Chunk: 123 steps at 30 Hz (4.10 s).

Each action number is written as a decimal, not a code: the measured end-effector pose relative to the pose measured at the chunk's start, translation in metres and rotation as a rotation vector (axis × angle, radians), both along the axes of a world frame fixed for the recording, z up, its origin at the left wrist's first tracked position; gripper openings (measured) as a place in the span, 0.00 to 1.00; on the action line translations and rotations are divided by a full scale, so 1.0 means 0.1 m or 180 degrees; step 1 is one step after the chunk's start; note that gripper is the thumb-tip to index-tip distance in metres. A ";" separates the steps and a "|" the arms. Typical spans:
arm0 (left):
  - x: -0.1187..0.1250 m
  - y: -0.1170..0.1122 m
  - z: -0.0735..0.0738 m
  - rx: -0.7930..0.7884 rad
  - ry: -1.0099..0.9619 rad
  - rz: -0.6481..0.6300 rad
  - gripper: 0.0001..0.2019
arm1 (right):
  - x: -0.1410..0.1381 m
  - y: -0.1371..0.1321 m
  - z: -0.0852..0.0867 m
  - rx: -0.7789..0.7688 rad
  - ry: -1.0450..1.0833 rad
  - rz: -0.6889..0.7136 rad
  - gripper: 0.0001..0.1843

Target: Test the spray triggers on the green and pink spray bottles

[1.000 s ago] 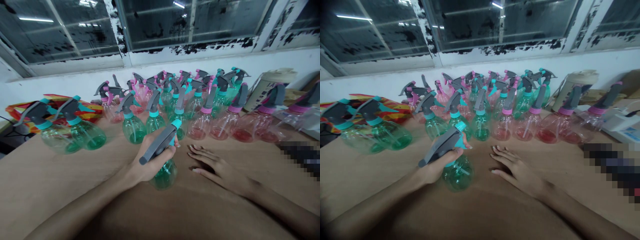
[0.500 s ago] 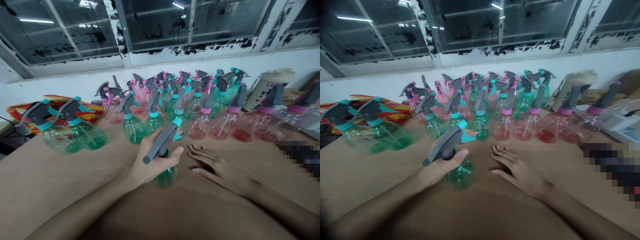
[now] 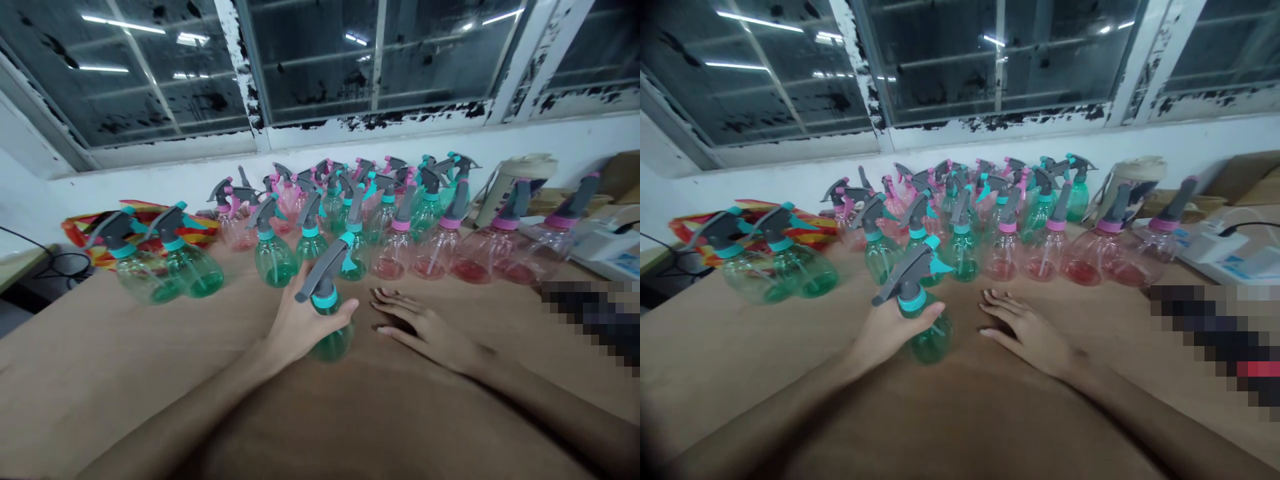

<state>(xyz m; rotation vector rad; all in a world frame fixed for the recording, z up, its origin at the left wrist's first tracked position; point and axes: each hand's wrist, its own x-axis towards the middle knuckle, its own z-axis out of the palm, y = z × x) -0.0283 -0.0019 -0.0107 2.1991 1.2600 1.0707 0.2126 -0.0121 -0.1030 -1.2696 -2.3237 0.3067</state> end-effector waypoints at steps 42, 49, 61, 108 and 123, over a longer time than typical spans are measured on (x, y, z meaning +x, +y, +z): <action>-1.50 0.84 -0.16 0.0810 0.0544 0.1766 0.37 | -2.02 1.01 1.00 -0.1777 0.1283 -0.0604 0.50; -1.51 0.84 -0.16 0.0807 0.0080 0.1231 0.37 | -2.05 1.03 0.97 -0.1725 0.1176 -0.0658 0.50; -1.71 -0.10 -0.42 0.0612 -0.0390 0.0721 0.31 | -2.00 0.86 0.99 -0.1711 0.0851 -0.0515 0.42; 0.30 0.10 0.10 -0.0442 -0.0751 -0.0621 0.20 | 0.12 0.08 0.07 0.0259 0.0169 -0.0062 0.17; 0.27 0.09 0.18 -0.0703 -0.0455 -0.0777 0.19 | 0.16 0.09 -0.03 0.0057 0.0189 -0.0036 0.21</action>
